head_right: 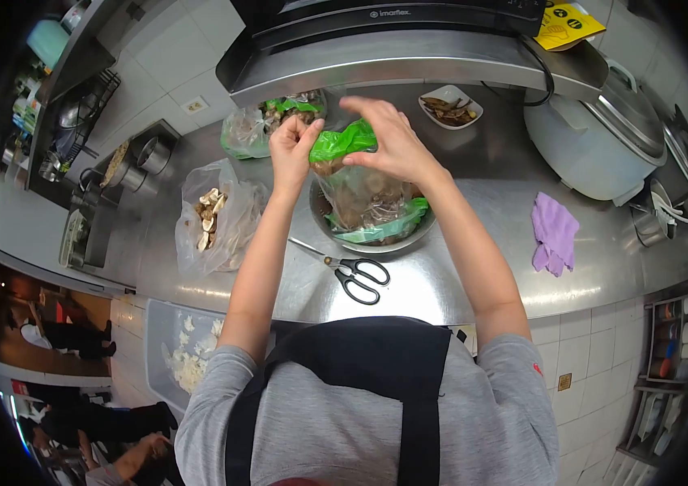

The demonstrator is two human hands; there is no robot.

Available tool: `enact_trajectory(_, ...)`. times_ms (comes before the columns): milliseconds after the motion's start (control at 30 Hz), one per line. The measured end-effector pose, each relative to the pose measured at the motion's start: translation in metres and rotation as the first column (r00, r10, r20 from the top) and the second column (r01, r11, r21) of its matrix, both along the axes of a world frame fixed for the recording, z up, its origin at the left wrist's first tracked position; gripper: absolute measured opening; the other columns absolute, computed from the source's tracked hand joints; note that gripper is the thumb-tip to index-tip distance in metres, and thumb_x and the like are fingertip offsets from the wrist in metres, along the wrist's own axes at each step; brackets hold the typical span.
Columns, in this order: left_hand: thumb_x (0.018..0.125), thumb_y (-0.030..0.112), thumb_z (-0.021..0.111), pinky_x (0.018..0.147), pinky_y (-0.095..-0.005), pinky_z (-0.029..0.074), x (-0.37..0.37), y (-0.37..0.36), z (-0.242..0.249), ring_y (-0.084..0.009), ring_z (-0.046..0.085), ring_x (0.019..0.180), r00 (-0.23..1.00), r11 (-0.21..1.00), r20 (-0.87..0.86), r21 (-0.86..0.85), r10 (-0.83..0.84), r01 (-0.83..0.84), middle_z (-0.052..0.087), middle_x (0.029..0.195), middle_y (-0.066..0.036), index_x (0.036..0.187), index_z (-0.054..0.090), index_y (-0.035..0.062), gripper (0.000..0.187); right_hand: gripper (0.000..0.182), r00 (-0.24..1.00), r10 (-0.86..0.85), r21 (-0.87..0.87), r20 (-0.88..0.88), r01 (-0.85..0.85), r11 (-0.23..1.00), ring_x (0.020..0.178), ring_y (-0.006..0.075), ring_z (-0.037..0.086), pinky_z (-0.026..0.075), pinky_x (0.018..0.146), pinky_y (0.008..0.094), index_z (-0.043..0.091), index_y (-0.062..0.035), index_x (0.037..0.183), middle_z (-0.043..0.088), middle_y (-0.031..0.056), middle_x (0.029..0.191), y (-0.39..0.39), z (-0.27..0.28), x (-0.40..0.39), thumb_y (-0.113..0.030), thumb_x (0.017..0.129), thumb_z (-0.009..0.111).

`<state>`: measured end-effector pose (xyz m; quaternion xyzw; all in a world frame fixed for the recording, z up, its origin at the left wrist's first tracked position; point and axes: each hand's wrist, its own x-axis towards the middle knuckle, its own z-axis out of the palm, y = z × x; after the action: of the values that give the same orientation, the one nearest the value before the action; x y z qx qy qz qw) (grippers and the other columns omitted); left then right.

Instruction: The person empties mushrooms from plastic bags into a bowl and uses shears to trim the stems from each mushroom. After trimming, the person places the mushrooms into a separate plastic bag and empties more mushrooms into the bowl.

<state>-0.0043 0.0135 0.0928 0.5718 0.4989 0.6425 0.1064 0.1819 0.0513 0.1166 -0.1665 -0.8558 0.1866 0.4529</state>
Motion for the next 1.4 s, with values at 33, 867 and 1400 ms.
enact_trajectory(33,0.079,0.012,0.068,0.044,-0.0224,0.024,0.001,0.002,-0.001,-0.004,0.03,0.051,0.996,0.999,0.082,0.021,-0.043,0.041,0.036,0.052,0.006,0.055,0.038,0.0053,0.039,0.032,0.993,-0.048,0.071,0.108,0.041,0.997,0.098,0.0259,0.05,0.033,0.088,0.0403,0.055,-0.006,0.094,0.056,0.0076,0.095,0.005,-0.008,0.0,-0.022,0.069,0.067)
enact_trajectory(867,0.069,-0.004,0.068,0.083,-0.0267,0.046,0.044,-0.029,-0.024,-0.0141,0.054,0.092,0.977,0.975,0.053,-0.077,-0.207,0.211,0.051,0.102,-0.006,0.094,0.058,0.0,0.028,0.019,0.981,-0.176,-0.258,-0.078,0.15,0.954,0.07,0.0305,0.056,0.043,0.064,0.038,0.061,0.002,0.075,0.056,0.0139,0.072,0.008,-0.016,-0.015,-0.017,0.076,0.063)
enact_trajectory(1400,0.084,0.015,0.057,0.068,-0.0292,0.046,0.028,-0.031,-0.007,-0.0193,0.06,0.076,0.983,0.992,-0.147,-0.061,-0.115,0.107,0.064,0.079,-0.01,0.088,0.066,-0.0004,0.018,0.019,0.978,-0.164,0.253,0.13,0.127,0.959,0.058,0.0322,0.055,0.043,0.052,0.0384,0.048,-0.0015,0.069,0.053,0.0144,0.06,0.011,-0.004,-0.017,-0.014,0.08,0.057)
